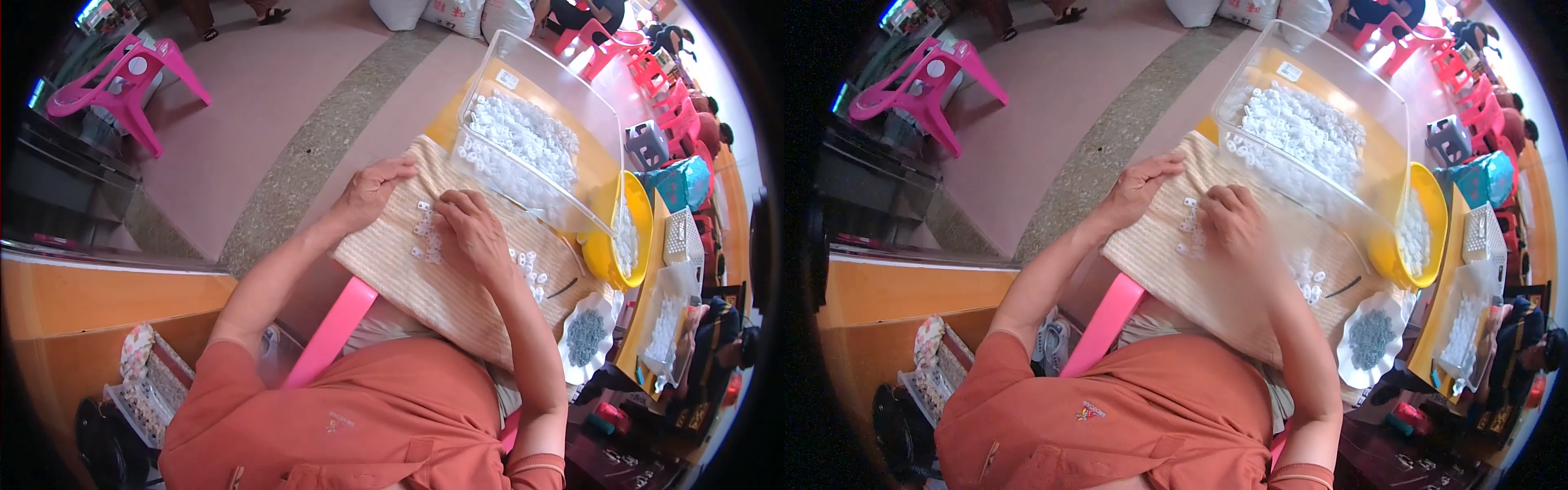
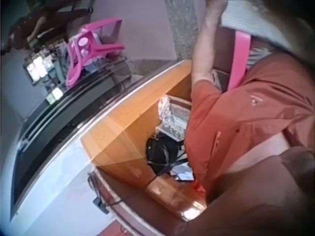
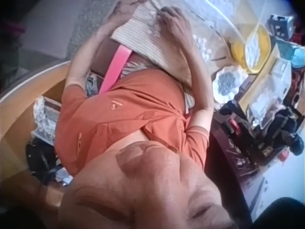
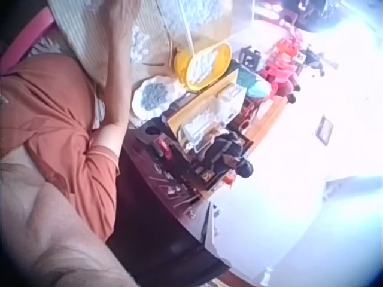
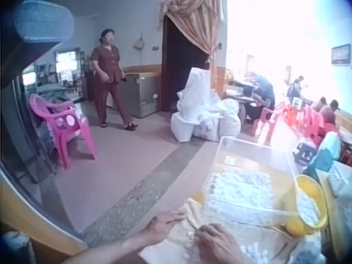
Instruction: Manually assembling small white plastic components by joining parts together at a workshop table.
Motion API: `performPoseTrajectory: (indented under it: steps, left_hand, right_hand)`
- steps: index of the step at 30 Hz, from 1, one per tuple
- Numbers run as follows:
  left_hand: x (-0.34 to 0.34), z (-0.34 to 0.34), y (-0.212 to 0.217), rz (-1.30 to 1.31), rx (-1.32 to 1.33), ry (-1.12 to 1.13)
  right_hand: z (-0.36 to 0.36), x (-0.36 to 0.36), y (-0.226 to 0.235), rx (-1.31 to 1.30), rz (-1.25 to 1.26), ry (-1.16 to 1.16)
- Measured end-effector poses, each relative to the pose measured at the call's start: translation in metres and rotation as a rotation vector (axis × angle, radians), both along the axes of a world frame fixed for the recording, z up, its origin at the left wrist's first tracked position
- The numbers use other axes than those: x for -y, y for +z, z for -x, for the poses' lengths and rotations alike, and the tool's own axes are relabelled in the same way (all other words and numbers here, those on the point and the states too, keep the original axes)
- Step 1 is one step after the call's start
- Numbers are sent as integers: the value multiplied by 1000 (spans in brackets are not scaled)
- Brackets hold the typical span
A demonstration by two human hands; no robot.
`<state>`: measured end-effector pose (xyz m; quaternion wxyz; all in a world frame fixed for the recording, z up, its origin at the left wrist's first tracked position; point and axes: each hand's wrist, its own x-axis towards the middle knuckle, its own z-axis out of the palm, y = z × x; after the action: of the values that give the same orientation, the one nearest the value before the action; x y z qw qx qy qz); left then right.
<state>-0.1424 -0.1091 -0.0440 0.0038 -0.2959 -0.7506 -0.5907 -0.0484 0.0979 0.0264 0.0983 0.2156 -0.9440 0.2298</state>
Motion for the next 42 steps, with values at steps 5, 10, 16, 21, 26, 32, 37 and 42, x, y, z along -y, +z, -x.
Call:
performPoseTrajectory:
  steps: [5,10,16,21,26,32,37,42]
  left_hand:
    - [3,0,-2,31,-10,10]
    - [4,-3,26,331,-391,60]
    - [-3,-11,40,605,-449,-125]
    - [-4,-12,40,629,-470,-130]
    - [-4,-13,37,595,-490,-137]
    - [-6,-13,36,576,-505,-135]
    - [-7,-14,32,573,-538,-124]
    - [-8,-13,30,521,-622,-92]
  right_hand:
    - [-9,-7,7,25,-7,-32]
    - [-4,-14,16,-9,-76,-93]
    - [10,-17,17,164,-162,-81]
    - [17,-20,15,245,-166,-98]
    - [21,-20,16,283,-153,-127]
    - [24,-20,19,368,-109,-187]
    - [16,-18,19,386,74,-149]
    - [11,-17,10,378,273,-151]
